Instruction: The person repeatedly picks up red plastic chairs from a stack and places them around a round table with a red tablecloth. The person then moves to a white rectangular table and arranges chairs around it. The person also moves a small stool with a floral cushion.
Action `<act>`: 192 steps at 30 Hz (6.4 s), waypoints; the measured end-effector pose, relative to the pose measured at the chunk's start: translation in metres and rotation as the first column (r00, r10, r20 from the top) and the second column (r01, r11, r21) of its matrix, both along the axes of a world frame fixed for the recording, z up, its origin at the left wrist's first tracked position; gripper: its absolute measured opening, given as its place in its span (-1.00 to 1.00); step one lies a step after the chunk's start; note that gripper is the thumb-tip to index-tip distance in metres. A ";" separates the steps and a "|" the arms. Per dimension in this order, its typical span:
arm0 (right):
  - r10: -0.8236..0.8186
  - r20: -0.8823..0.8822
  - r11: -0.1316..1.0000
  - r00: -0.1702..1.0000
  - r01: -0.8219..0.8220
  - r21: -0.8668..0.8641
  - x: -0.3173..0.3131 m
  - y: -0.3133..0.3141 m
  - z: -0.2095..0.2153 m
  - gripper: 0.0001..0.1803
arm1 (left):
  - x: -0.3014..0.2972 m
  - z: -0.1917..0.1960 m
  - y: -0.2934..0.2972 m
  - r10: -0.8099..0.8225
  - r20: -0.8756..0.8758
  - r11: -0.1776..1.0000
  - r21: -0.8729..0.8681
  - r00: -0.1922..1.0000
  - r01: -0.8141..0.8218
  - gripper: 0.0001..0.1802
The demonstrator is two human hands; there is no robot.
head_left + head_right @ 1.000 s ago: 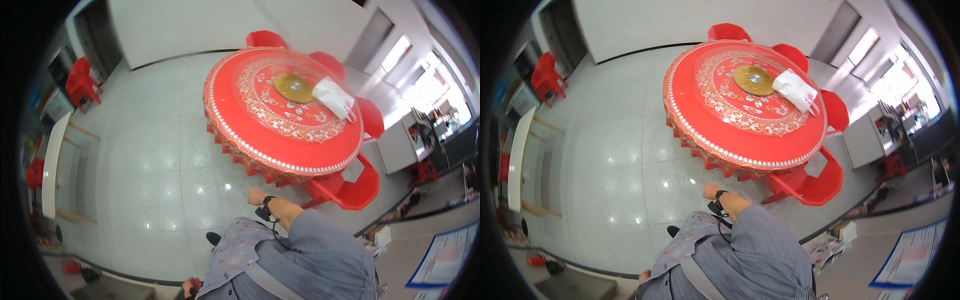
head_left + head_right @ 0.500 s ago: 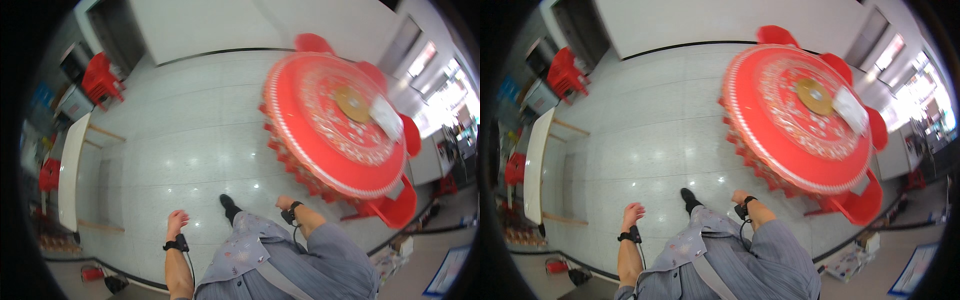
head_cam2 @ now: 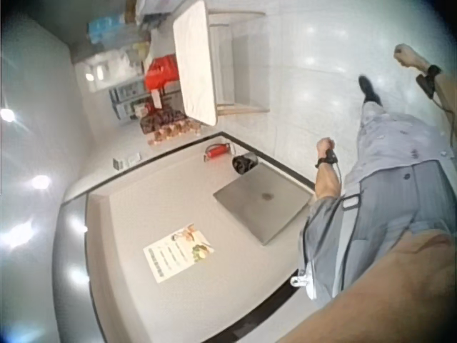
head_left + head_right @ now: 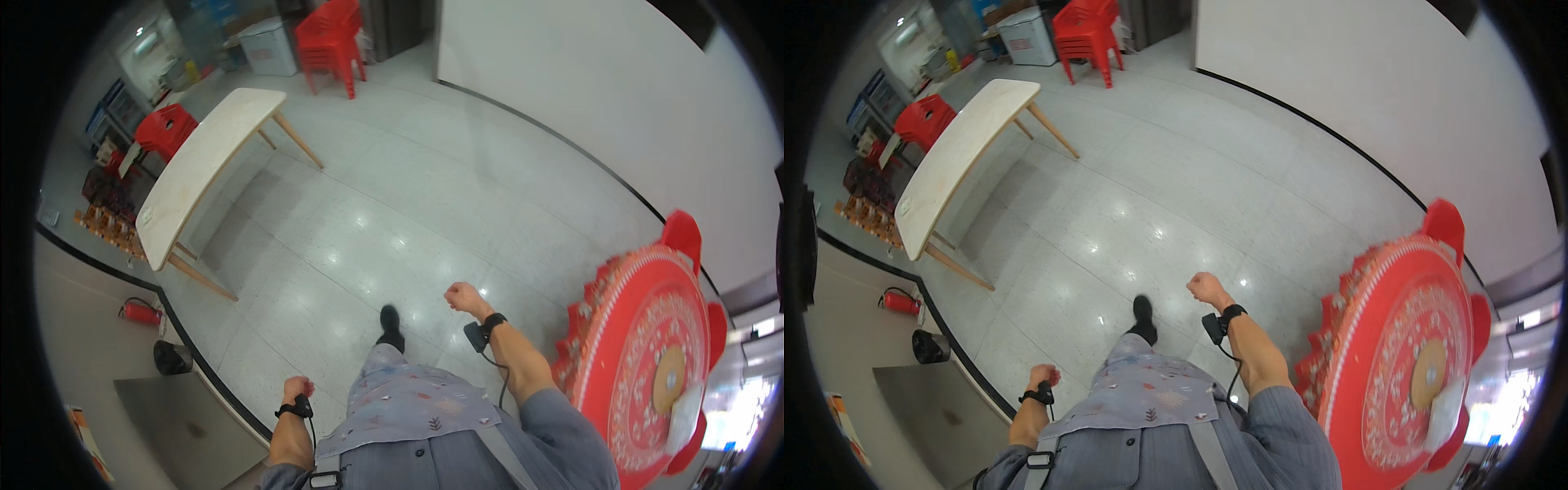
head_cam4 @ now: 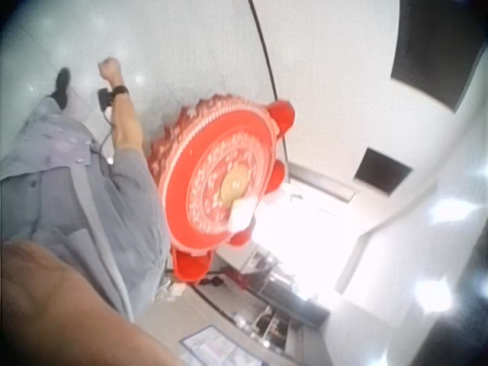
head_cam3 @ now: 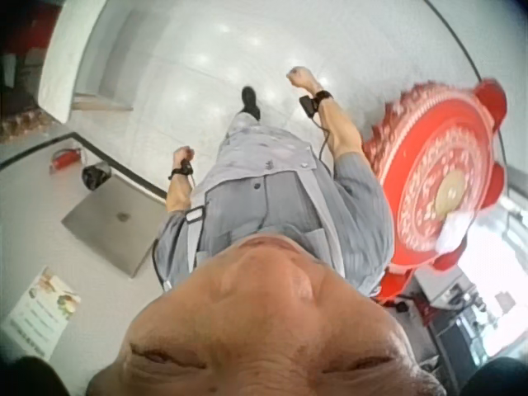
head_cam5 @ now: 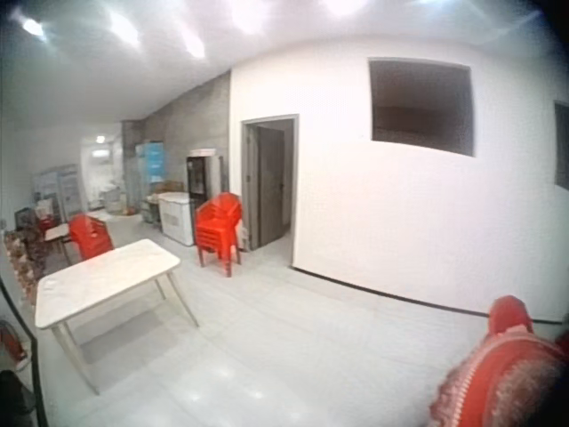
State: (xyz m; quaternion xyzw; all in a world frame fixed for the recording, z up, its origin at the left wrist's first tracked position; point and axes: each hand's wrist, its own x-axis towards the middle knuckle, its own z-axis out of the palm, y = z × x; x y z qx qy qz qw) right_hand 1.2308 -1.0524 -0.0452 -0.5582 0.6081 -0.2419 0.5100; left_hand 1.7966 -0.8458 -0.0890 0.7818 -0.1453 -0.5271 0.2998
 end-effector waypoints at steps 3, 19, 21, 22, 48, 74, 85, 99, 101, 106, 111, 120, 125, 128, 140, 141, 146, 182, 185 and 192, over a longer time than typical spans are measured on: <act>0.022 0.093 0.996 0.995 -0.030 0.082 0.008 -0.031 0.000 -0.70 | 0.022 -0.047 0.008 0.078 -0.020 0.989 0.131 0.997 -0.075 -0.82; -0.292 0.653 0.953 0.699 0.274 0.133 -0.005 -0.285 0.155 -0.73 | -0.214 0.213 -0.533 -0.402 -0.348 0.810 -0.566 0.847 0.152 -0.84; -0.246 0.678 0.963 0.693 0.254 0.090 -0.004 -0.314 0.173 -0.73 | -0.246 0.255 -0.563 -0.451 -0.427 0.781 -0.614 0.784 0.115 -0.87; -0.227 0.678 0.967 0.699 0.242 0.074 -0.001 -0.327 0.183 -0.73 | -0.254 0.270 -0.573 -0.472 -0.461 0.766 -0.636 0.752 0.091 -0.88; 0.229 0.381 0.970 0.896 -0.175 -0.171 0.048 -0.820 0.345 -0.72 | -0.164 0.282 -0.911 -0.012 -0.829 0.736 -0.386 0.559 -0.556 -0.90; 0.497 0.181 0.857 0.849 -0.447 -0.258 0.095 -1.233 0.486 -0.83 | -0.200 0.274 -1.169 0.275 -0.843 0.661 -0.183 0.462 -0.727 -0.88; 0.617 -0.351 0.619 0.704 -0.710 -0.337 0.194 -1.380 0.531 -0.75 | -0.259 0.224 -1.234 0.319 -0.858 0.751 -0.031 0.403 -0.660 -0.58; 0.257 -0.903 0.087 0.344 -0.939 -0.332 0.318 -1.524 0.454 -0.59 | -0.349 0.212 -1.227 0.321 -0.936 0.206 0.215 -0.142 -0.955 -0.65; 0.279 -0.925 0.085 0.257 -0.966 -0.242 0.340 -1.541 0.434 -0.59 | -0.371 0.237 -1.222 0.364 -0.895 0.004 0.279 -0.258 -0.960 -0.68; 0.352 -0.925 0.048 0.141 -0.990 -0.132 0.358 -1.559 0.404 -0.57 | -0.421 0.290 -1.239 0.419 -0.872 -0.222 0.172 -0.253 -0.960 -0.69; 0.305 -0.947 -0.022 0.100 -0.994 -0.112 0.379 -1.522 0.433 -0.59 | -0.432 0.333 -1.277 0.540 -0.814 -0.178 0.141 -0.216 -0.974 -0.71; 0.369 -0.918 -0.009 0.142 -0.988 -0.156 0.364 -1.532 0.453 -0.50 | -0.459 0.365 -1.309 0.567 -0.817 -0.279 -0.068 -0.107 -0.958 -0.69; 0.777 -0.629 -0.131 0.011 -0.975 -0.180 0.389 -1.529 0.579 -0.77 | -0.432 0.419 -1.275 0.642 -0.754 -0.374 -0.466 0.139 -0.802 -0.74; 0.973 -0.228 -0.031 0.013 -0.982 -0.189 0.404 -1.473 0.653 -0.81 | -0.414 0.483 -1.224 0.778 -0.615 -0.369 -0.614 0.129 -0.698 -0.83; 0.995 0.031 -0.061 -0.100 -0.797 -0.601 0.313 -1.311 0.856 -0.46 | -0.438 0.621 -1.096 0.755 -0.653 -0.646 -0.756 0.056 -0.103 -0.86; 0.986 0.048 -0.100 -0.158 -0.802 -0.589 0.314 -1.291 0.850 -0.48 | -0.460 0.623 -1.081 0.770 -0.638 -0.637 -0.768 -0.006 -0.065 -0.86; 0.920 0.018 -0.285 -0.391 -0.701 -0.654 0.303 -1.204 0.802 -0.50 | -0.542 0.596 -1.027 0.766 -0.613 -0.622 -0.783 -0.195 0.013 -0.93; 0.305 0.492 -0.913 -0.815 -0.397 -0.093 -0.009 -0.627 0.233 -0.91 | -0.991 0.335 -0.978 -0.232 -0.010 -0.836 -0.509 -0.973 0.204 -0.81; 0.300 0.472 -0.907 -0.829 -0.401 -0.128 -0.021 -0.591 0.228 -0.91 | -1.003 0.321 -0.938 -0.244 -0.020 -0.828 -0.515 -0.969 0.219 -0.84; 0.366 0.415 -0.880 -0.833 -0.455 -0.136 -0.039 -0.491 0.216 -0.91 | -1.022 0.313 -0.817 -0.214 -0.068 -0.845 -0.488 -0.974 0.220 -0.84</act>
